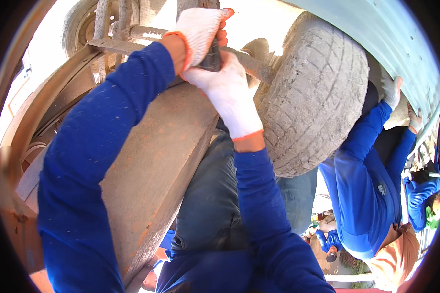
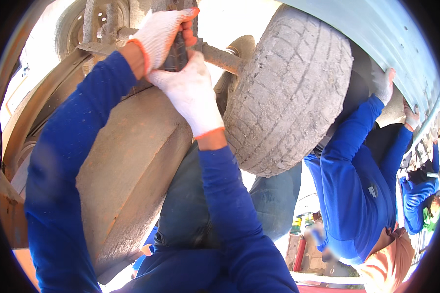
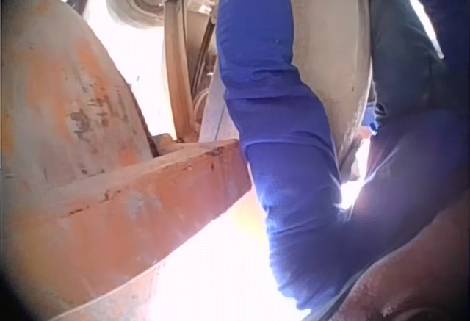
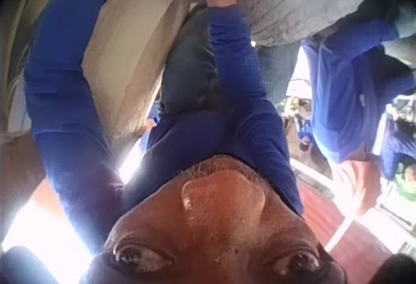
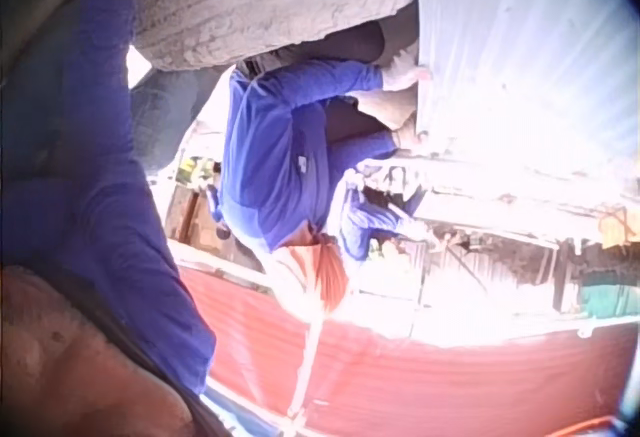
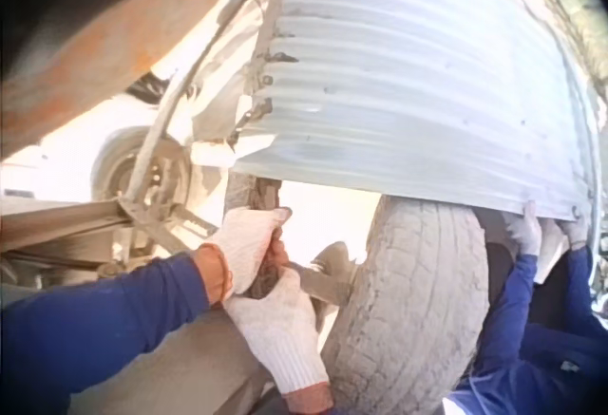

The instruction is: The person cuts a metal wire with pliers and then secures a corrugated metal sheet to a vehicle's frame using the wire and pliers. They work alongside another person to hold the sheet in place while fastening it.

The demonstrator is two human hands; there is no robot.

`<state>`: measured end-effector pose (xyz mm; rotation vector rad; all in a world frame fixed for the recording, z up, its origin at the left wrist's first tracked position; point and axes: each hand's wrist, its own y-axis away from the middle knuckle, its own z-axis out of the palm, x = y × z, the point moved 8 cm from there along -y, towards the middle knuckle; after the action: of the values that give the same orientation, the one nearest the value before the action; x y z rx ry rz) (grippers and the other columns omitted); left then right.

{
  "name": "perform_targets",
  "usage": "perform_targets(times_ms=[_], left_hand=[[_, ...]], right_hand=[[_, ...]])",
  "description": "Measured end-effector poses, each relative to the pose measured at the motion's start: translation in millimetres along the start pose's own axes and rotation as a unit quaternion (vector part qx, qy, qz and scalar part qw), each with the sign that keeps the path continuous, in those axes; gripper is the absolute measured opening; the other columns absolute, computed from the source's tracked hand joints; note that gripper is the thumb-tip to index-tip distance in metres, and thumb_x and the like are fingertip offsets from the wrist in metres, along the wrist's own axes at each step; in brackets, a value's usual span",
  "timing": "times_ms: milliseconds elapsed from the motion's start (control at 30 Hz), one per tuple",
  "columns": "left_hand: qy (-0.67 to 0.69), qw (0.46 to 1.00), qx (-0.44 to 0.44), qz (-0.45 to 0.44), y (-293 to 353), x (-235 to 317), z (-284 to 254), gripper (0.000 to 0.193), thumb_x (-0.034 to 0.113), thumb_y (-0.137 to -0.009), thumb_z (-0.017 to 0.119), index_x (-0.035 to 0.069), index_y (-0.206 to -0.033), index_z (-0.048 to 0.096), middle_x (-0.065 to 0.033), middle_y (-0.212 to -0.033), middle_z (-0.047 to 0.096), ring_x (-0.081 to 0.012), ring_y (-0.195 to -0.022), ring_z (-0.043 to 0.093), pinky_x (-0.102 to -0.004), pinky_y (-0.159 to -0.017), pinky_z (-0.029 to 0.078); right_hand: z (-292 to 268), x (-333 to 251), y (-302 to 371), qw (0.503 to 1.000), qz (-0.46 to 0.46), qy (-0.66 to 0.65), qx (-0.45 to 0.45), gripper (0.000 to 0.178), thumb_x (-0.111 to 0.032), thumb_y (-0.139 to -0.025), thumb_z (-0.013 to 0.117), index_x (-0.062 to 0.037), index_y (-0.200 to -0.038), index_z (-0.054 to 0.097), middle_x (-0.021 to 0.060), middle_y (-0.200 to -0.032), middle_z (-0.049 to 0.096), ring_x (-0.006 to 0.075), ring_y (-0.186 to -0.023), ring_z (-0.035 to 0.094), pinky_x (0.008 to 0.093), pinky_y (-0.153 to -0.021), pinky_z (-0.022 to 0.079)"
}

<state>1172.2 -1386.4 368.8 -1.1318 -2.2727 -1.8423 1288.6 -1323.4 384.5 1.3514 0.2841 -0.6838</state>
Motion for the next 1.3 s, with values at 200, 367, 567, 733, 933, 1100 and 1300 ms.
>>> perform_targets(times_ms=[200,367,567,733,933,1100,1300], left_hand=[[0.036,0.997,-0.053,-0.043,-9.9,-3.9,-13.5,0.028,0.029,-0.100,0.077,0.009,-0.083,0.067,-0.0038,-0.065,0.060,-0.0172,-0.056,0.055,-0.0331,-0.055,0.045],[-0.034,0.993,-0.062,-0.091,4.5,17.3,-23.2,0.024,0.028,-0.101,0.075,0.008,-0.089,0.070,-0.0055,-0.070,0.066,-0.0168,-0.059,0.064,-0.0312,-0.052,0.051],[0.070,0.979,-0.180,-0.070,-1.2,23.6,-14.1,0.022,0.025,-0.104,0.072,0.003,-0.103,0.072,-0.0069,-0.082,0.071,-0.0154,-0.073,0.068,-0.0288,-0.067,0.058],[0.088,0.960,-0.258,-0.066,-1.6,14.7,-15.8,0.024,0.024,-0.105,0.072,0.001,-0.112,0.072,-0.0071,-0.089,0.073,-0.0152,-0.084,0.072,-0.0281,-0.075,0.058],[-0.048,0.934,-0.353,0.017,5.5,11.2,-33.9,0.062,0.045,-0.104,0.071,0.004,-0.148,0.059,-0.0097,-0.135,0.071,-0.0185,-0.120,0.070,-0.0341,-0.104,0.056],[-0.034,0.984,-0.172,0.033,11.7,-1.1,-0.6,0.052,0.050,-0.096,0.078,0.005,-0.122,0.074,-0.0068,-0.112,0.075,-0.0144,-0.103,0.068,-0.0331,-0.091,0.054],[-0.079,0.996,0.040,-0.004,-7.7,4.0,3.7,0.044,0.041,-0.097,0.075,-0.003,-0.093,0.075,-0.0115,-0.084,0.073,-0.0185,-0.075,0.065,-0.0353,-0.076,0.055]], right_hand=[[73.5,28.7,-6.1,0.625,0.135,-0.718,-0.277,0.076,-0.064,-0.103,0.060,0.0002,-0.143,0.055,0.0286,-0.115,0.073,0.0469,-0.096,0.076,0.0555,-0.077,0.067],[86.9,3.3,-17.3,0.494,0.084,-0.761,-0.413,0.081,-0.070,-0.100,0.059,-0.0030,-0.144,0.055,0.0305,-0.107,0.074,0.0489,-0.089,0.075,0.0579,-0.070,0.064],[82.6,-18.8,-10.6,0.508,0.103,-0.768,-0.375,0.074,-0.064,-0.100,0.064,0.0012,-0.134,0.063,0.0290,-0.114,0.074,0.0418,-0.092,0.074,0.0438,-0.069,0.061],[83.0,-16.2,-5.1,0.531,0.131,-0.764,-0.342,0.042,-0.039,-0.106,0.064,-0.0013,-0.123,0.062,0.0188,-0.110,0.068,0.0206,-0.079,0.060,0.0311,-0.058,0.047],[20.2,-23.1,-1.2,0.882,0.120,-0.415,-0.188,0.021,-0.019,-0.104,0.065,-0.0031,-0.117,0.060,0.0089,-0.086,0.066,0.0136,-0.063,0.058,0.0275,-0.050,0.045],[-31.8,-24.6,-23.1,0.952,-0.048,0.256,0.158,0.042,-0.025,-0.097,0.074,0.0021,-0.124,0.057,0.0230,-0.098,0.075,0.0367,-0.090,0.077,0.0444,-0.083,0.061],[-10.9,-21.9,-30.9,0.936,-0.020,0.320,0.142,0.044,-0.030,-0.098,0.069,0.0031,-0.124,0.055,0.0279,-0.109,0.075,0.0435,-0.102,0.076,0.0510,-0.091,0.061]])
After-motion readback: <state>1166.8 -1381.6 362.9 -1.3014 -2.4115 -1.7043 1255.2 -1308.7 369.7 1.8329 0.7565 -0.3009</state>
